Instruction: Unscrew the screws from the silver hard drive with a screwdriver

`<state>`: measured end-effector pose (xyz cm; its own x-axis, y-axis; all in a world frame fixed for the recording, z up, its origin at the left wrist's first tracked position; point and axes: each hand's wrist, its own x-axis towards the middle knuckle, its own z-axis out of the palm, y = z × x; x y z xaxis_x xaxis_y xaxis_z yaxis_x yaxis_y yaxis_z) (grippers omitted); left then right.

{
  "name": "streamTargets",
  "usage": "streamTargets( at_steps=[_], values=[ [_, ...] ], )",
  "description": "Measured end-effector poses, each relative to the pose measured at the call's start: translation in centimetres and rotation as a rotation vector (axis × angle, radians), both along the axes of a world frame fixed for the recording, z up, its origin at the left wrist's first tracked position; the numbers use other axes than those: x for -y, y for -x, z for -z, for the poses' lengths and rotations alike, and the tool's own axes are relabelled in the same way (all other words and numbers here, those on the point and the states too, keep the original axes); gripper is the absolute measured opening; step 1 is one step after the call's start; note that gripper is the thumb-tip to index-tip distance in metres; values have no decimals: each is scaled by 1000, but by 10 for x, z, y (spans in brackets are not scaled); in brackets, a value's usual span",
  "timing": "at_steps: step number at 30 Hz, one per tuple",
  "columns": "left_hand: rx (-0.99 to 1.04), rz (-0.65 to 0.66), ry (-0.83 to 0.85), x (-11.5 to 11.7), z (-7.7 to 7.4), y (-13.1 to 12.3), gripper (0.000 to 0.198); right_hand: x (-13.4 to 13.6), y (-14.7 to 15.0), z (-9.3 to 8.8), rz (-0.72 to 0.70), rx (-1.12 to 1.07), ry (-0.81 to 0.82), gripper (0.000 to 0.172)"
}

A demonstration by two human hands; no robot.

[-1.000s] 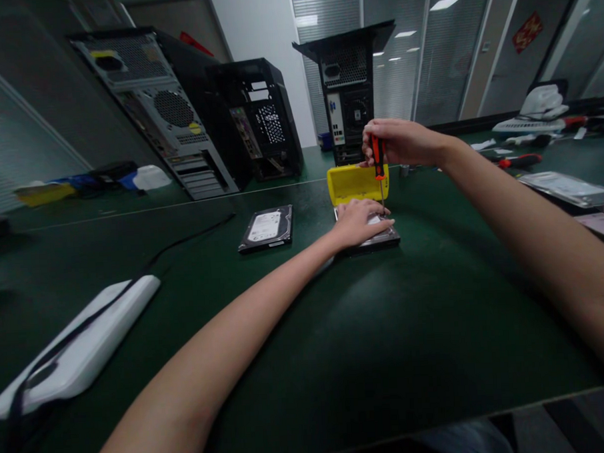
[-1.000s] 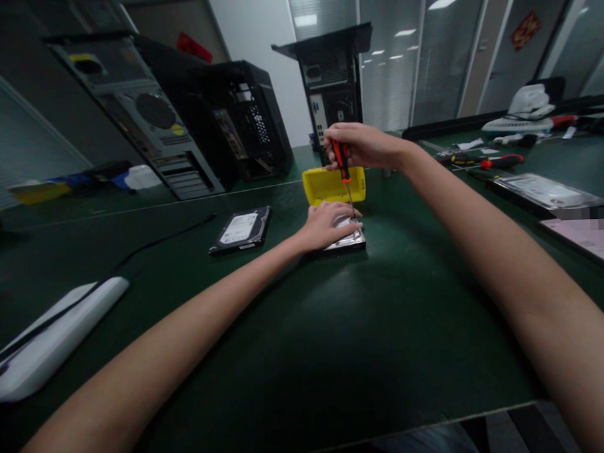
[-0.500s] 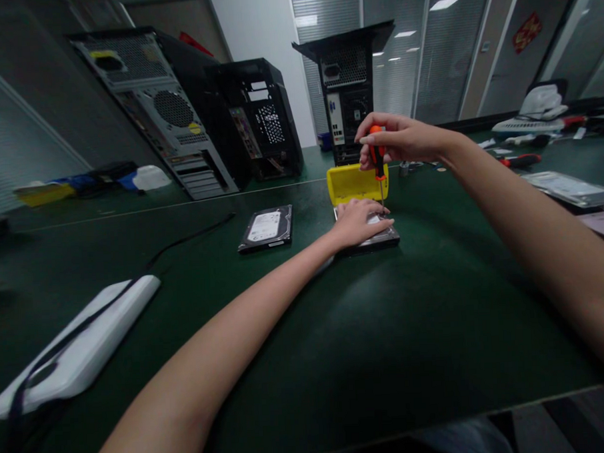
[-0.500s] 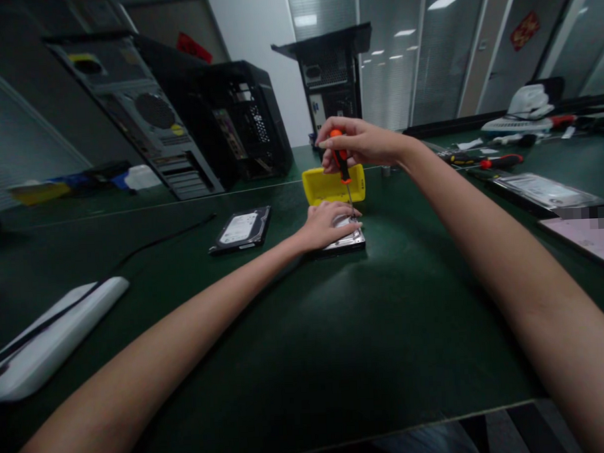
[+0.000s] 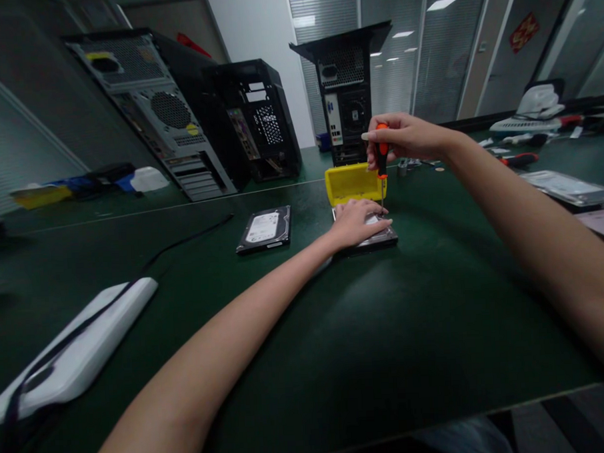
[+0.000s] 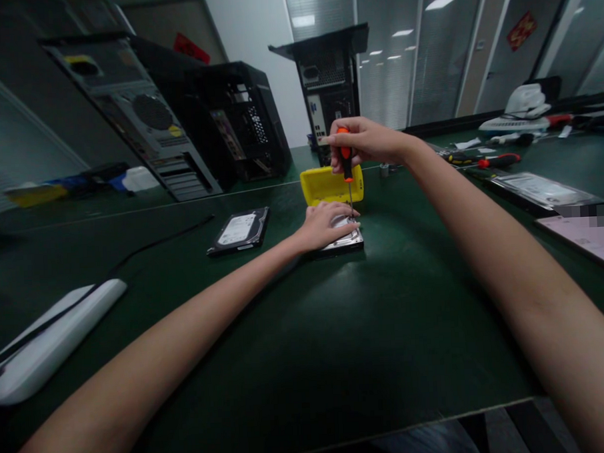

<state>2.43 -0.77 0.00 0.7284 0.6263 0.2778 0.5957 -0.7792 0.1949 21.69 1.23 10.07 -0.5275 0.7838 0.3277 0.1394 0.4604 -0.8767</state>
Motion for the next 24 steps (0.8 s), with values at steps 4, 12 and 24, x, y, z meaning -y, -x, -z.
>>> streamTargets(
  at_steps=[4,12,24],
  values=[
    [8,9,-13,-2,2,0,41,-4,-7,0,-59,-38,114,23],
    [18,14,-8,-1,0,0,40,-5,-16,-2,-112,-14,142,22],
    [10,13,13,1,-2,0,41,-2,-13,-1,-91,-51,116,20]
  ],
)
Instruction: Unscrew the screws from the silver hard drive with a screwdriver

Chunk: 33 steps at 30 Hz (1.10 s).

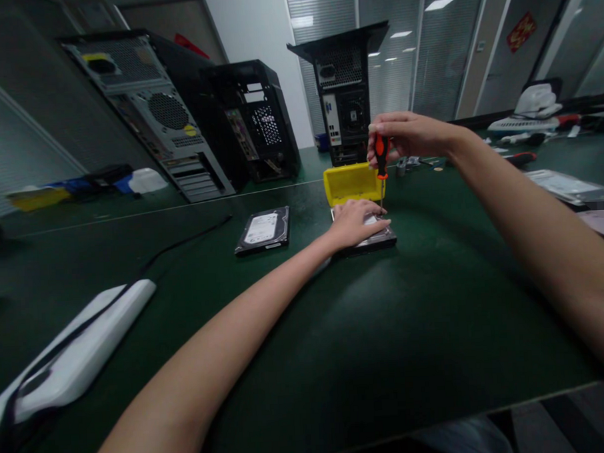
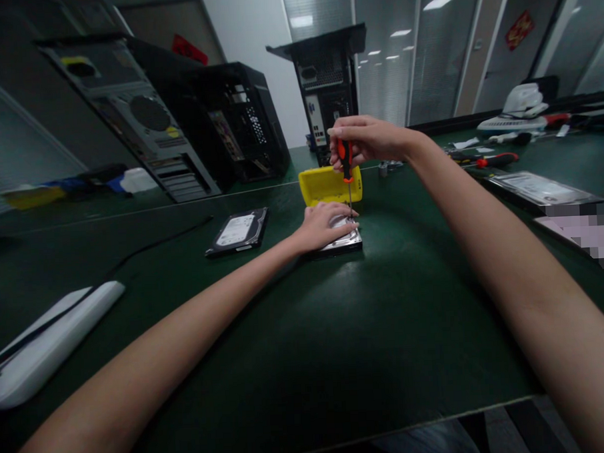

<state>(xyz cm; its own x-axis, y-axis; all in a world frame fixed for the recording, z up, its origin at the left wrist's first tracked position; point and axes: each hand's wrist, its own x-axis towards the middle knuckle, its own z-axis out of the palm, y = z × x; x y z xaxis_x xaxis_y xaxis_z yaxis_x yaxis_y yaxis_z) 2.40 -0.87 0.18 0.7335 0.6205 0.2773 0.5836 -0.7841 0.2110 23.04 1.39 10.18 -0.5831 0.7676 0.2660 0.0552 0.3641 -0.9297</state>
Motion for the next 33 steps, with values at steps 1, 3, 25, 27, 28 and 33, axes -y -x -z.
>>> streamTargets(
  at_steps=[1,3,25,27,28,33],
  values=[
    [-2,-3,4,1,-1,0,41,0,1,-1,6,-6,-9,20],
    [-9,-9,10,2,-1,0,41,1,2,-2,7,-6,-32,21],
    [-7,-7,-10,-1,1,-1,40,-8,8,2,157,83,-95,33],
    [-7,-5,-9,-1,1,-1,40,-8,6,2,141,76,-89,30],
    [-6,-4,-9,-1,1,0,41,-8,5,1,140,80,-99,28],
    [-4,0,-10,-1,1,0,41,-6,3,2,157,92,-130,26]
  ],
)
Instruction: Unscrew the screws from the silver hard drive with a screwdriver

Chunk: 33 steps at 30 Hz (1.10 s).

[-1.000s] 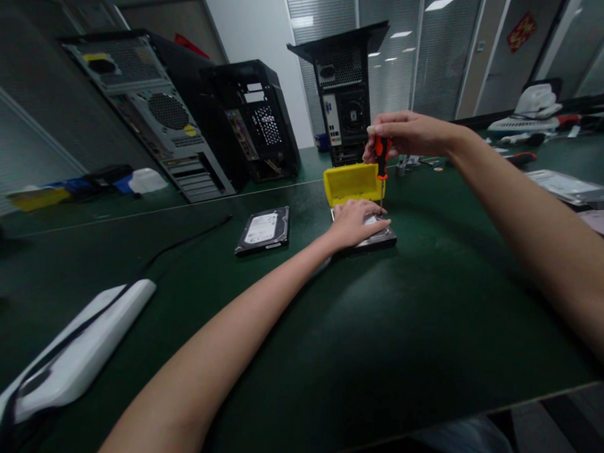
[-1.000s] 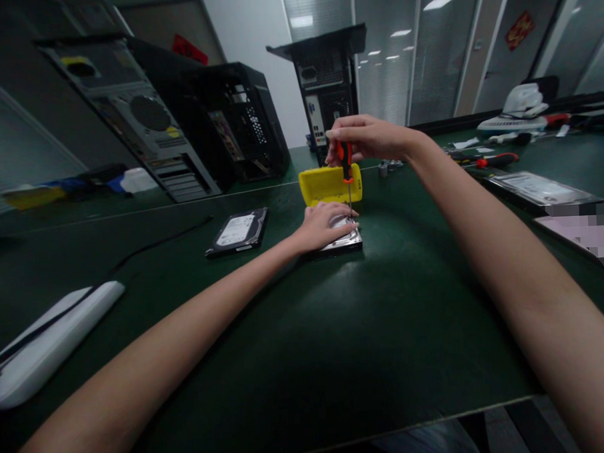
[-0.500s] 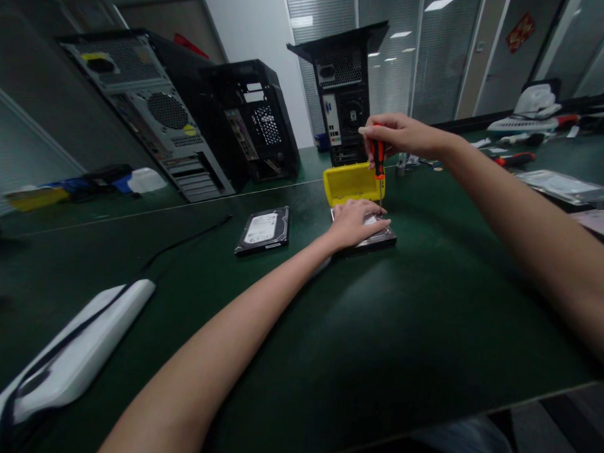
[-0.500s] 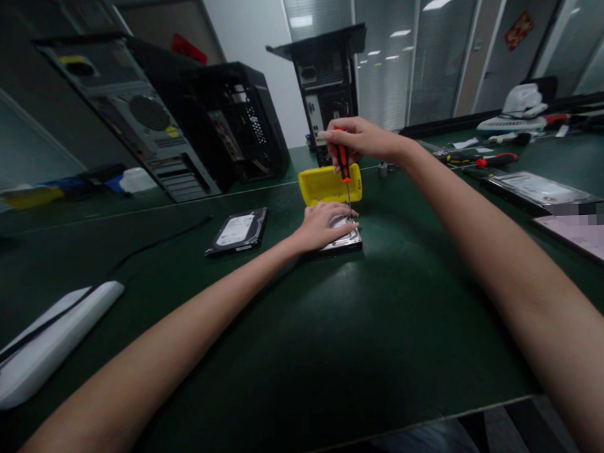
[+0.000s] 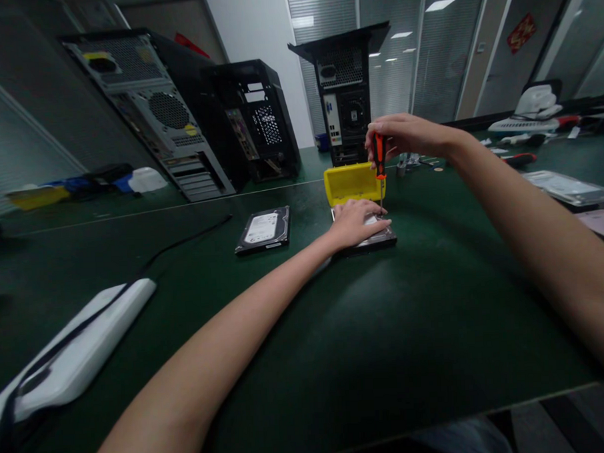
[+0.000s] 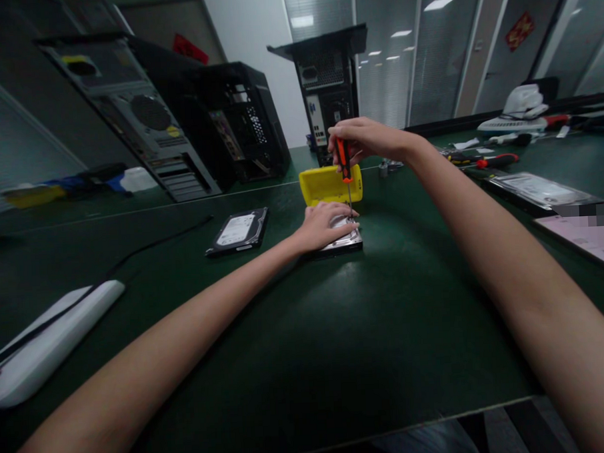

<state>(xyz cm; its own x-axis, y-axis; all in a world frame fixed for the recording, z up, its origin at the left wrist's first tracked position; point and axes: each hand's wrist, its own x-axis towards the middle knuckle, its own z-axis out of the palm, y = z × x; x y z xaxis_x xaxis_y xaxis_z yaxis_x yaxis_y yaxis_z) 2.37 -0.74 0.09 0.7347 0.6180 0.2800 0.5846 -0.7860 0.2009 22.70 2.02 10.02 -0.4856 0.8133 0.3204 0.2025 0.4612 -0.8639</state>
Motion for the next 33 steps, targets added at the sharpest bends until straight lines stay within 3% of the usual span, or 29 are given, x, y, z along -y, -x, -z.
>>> streamTargets(
  at_steps=[17,33],
  values=[
    [-8,-4,-11,-1,1,-2,41,8,18,2,60,53,-287,18],
    [-2,-7,-6,-1,1,-2,43,21,22,-8,48,136,-273,21]
  ],
)
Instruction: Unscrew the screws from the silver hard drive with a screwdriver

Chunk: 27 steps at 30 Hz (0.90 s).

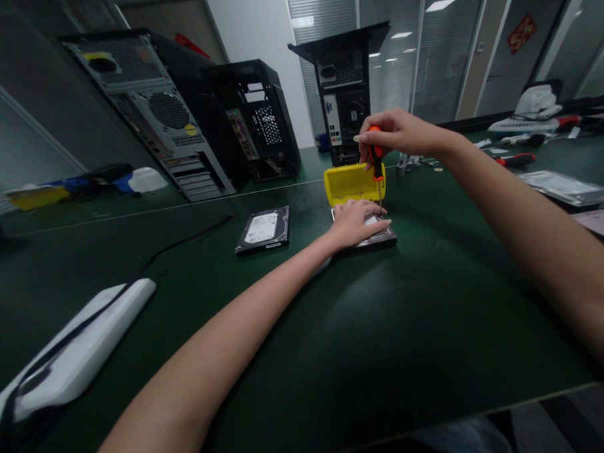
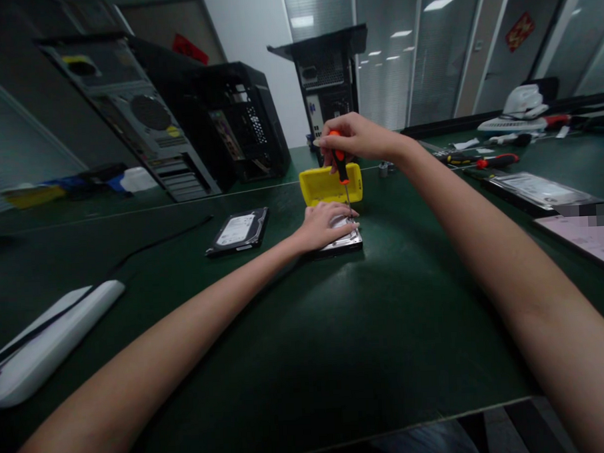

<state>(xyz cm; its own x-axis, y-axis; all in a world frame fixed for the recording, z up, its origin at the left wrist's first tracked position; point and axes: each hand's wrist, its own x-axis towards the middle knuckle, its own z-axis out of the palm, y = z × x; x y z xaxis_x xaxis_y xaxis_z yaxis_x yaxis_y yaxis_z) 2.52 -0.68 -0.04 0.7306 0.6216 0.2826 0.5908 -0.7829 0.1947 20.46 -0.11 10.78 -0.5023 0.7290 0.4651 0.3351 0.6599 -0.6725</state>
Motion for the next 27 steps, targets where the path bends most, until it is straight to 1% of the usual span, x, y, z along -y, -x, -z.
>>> streamTargets(
  at_steps=[5,11,14,19,24,27],
  values=[
    [-17,-2,-17,-1,0,0,43,4,5,-1,11,13,39,18],
    [-24,-11,-20,-3,2,0,44,3,11,6,11,-27,35,25],
    [-23,-7,-31,-4,2,0,45,1,12,6,7,-44,71,32],
    [-22,5,-42,-4,1,0,44,-7,8,5,2,-44,161,52],
    [-20,-2,-30,-1,0,0,44,-15,7,14,27,-23,103,58],
    [-25,-7,-34,-1,0,0,45,-14,10,15,27,-4,83,56]
  ],
)
